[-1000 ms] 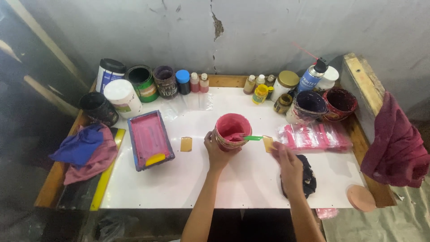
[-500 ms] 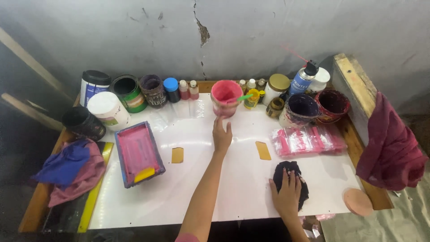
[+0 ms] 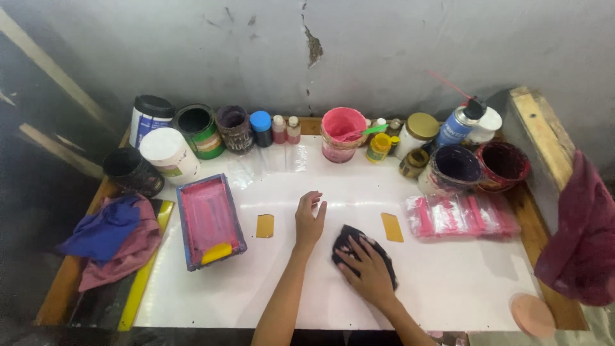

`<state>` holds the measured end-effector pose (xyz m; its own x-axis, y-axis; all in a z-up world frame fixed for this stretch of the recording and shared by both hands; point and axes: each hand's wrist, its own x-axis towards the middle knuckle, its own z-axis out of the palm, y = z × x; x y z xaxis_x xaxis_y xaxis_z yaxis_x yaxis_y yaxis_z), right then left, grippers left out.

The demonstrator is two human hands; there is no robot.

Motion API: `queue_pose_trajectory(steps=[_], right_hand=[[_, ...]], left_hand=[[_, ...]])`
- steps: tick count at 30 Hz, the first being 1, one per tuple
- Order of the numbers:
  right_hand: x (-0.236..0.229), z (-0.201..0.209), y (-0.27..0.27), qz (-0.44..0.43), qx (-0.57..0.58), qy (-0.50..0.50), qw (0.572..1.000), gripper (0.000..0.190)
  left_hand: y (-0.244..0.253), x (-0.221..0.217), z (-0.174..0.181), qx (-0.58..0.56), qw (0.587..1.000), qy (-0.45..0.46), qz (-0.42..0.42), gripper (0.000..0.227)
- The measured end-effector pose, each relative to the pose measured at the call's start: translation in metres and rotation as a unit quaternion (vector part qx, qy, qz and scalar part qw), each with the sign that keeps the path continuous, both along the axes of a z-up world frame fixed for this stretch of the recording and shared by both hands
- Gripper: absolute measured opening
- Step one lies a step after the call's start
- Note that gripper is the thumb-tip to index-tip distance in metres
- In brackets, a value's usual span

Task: The person wipes a white table surface with a dark cloth, then picks up a pink container and stirs its contents with a green spatula. They place the container down, smooth a clear plastic sheet on the table, and finally use a yellow sponge to spread pink paint inside a rectangular tray.

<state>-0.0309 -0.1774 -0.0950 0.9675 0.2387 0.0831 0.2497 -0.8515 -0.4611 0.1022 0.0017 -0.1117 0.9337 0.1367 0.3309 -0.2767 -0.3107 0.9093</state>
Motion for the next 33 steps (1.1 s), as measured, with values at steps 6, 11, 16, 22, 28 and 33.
queue_pose_trajectory(steps=[6, 11, 16, 22, 28, 33], right_hand=[[0.105, -0.014, 0.0, -0.106, -0.132, -0.12, 0.978, 0.05], [0.178, -0.034, 0.034, -0.178, -0.143, -0.045, 0.973, 0.057], [0.201, -0.037, 0.097, -0.1, -0.136, -0.114, 0.979, 0.052], [0.138, -0.011, 0.113, 0.069, -0.106, -0.029, 0.992, 0.055], [0.102, -0.02, 0.032, 0.167, -0.031, -0.143, 0.975, 0.045], [0.094, -0.022, -0.011, -0.157, -0.149, 0.022, 0.976, 0.06]], left_hand=[[0.024, -0.005, 0.0, -0.003, 0.994, 0.034, 0.105, 0.024], [0.023, 0.003, -0.003, -0.042, 0.982, 0.013, 0.182, 0.022], [0.027, 0.011, 0.004, -0.023, 0.977, -0.026, 0.212, 0.02], [0.037, 0.013, 0.004, -0.007, 0.962, -0.034, 0.271, 0.023], [0.044, 0.009, -0.009, -0.03, 0.968, 0.058, 0.244, 0.02], [0.035, -0.011, -0.011, 0.015, 0.976, 0.145, 0.163, 0.021]])
